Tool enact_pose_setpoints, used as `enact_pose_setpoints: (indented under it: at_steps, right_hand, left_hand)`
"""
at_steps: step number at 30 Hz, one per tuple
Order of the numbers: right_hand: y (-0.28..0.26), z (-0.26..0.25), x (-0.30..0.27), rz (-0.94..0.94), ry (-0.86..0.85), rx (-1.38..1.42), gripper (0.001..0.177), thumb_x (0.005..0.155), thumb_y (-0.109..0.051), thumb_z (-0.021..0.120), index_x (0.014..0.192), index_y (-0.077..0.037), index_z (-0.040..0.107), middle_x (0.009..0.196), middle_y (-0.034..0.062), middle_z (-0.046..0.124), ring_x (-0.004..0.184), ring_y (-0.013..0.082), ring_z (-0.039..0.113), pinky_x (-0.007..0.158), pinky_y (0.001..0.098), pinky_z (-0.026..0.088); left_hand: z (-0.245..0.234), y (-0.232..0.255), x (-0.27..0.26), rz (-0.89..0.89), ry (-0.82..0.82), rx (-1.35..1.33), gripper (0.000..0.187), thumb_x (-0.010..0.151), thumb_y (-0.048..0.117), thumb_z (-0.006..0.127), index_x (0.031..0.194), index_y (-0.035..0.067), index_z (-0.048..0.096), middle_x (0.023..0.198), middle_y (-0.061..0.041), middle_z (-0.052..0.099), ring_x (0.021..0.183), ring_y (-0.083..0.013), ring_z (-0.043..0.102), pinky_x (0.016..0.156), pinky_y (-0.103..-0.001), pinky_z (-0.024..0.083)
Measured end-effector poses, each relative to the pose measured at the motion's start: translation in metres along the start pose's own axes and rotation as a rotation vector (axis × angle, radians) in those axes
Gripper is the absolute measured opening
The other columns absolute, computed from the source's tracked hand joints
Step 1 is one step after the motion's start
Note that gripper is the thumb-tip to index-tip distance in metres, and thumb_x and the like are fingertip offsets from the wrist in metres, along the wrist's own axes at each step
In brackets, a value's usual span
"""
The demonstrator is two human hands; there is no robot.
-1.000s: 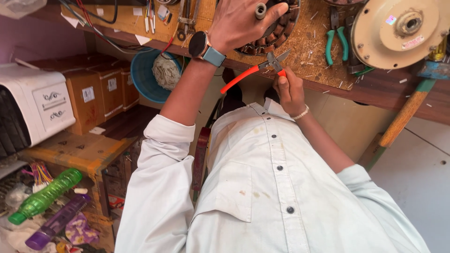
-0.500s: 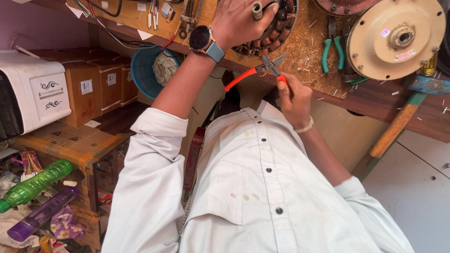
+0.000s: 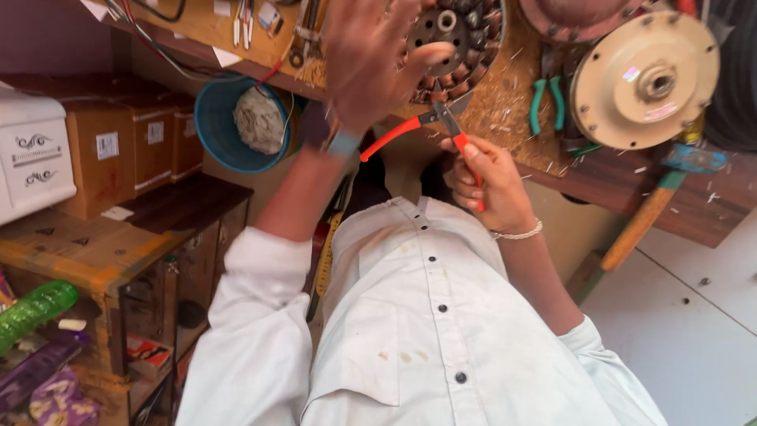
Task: The person uses pliers to trim and adjust copper windings on a circular motor stator. They repeatedly cut small wire ends and manipulate the coils on the stator while working at a cluttered bench.
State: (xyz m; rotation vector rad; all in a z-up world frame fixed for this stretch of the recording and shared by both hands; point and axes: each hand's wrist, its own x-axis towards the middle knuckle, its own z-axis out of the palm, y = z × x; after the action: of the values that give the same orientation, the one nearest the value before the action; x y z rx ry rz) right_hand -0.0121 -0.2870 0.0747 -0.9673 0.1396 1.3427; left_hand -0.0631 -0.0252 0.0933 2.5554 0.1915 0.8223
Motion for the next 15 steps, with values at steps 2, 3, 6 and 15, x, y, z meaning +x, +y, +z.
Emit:
enact_pose_setpoints:
  at_steps: [2, 3, 6, 15]
  right_hand:
    - [-0.001, -0.002, -0.001, 0.013, 0.003, 0.03, 0.034, 0.101, -0.022, 0.061, 0.128, -0.001, 0.059, 0.074, -0.001, 0.046, 0.057, 0.0052, 0.04, 0.043, 0.0189, 0.029]
    - [0.0, -0.002, -0.003, 0.0, 0.008, 0.022, 0.035, 0.1, -0.022, 0.062, 0.13, -0.003, 0.058, 0.075, -0.0006, 0.047, 0.058, 0.0058, 0.041, 0.043, 0.0189, 0.03]
    - [0.006, -0.004, -0.003, -0.077, 0.047, -0.048, 0.038, 0.1, -0.02, 0.063, 0.134, -0.005, 0.055, 0.077, 0.002, 0.051, 0.06, 0.0075, 0.045, 0.047, 0.0207, 0.035]
    - [0.047, 0.015, 0.028, -0.036, 0.04, -0.203, 0.039, 0.101, -0.02, 0.059, 0.133, 0.002, 0.055, 0.105, 0.0046, 0.067, 0.082, 0.0103, 0.063, 0.064, 0.0277, 0.056]
  left_hand:
    - [-0.03, 0.029, -0.046, -0.28, -0.006, 0.012, 0.036, 0.109, 0.036, 0.067, 0.133, 0.01, 0.061, 0.121, -0.011, 0.067, 0.113, -0.0345, 0.062, 0.095, -0.046, 0.052]
    - [-0.04, 0.042, -0.069, -0.464, -0.081, 0.053, 0.032, 0.11, 0.032, 0.065, 0.13, 0.008, 0.064, 0.12, -0.012, 0.068, 0.112, -0.0353, 0.064, 0.095, -0.047, 0.053]
    - [-0.054, 0.063, -0.124, -0.67, -0.469, -0.024, 0.031, 0.1, 0.025, 0.067, 0.122, 0.004, 0.067, 0.107, -0.017, 0.069, 0.098, -0.0389, 0.064, 0.079, -0.049, 0.051]
    - [-0.015, 0.166, -0.137, -0.588, -0.535, -0.489, 0.011, 0.093, 0.013, 0.066, 0.096, 0.005, 0.072, 0.097, -0.014, 0.071, 0.091, -0.033, 0.069, 0.082, -0.044, 0.056]
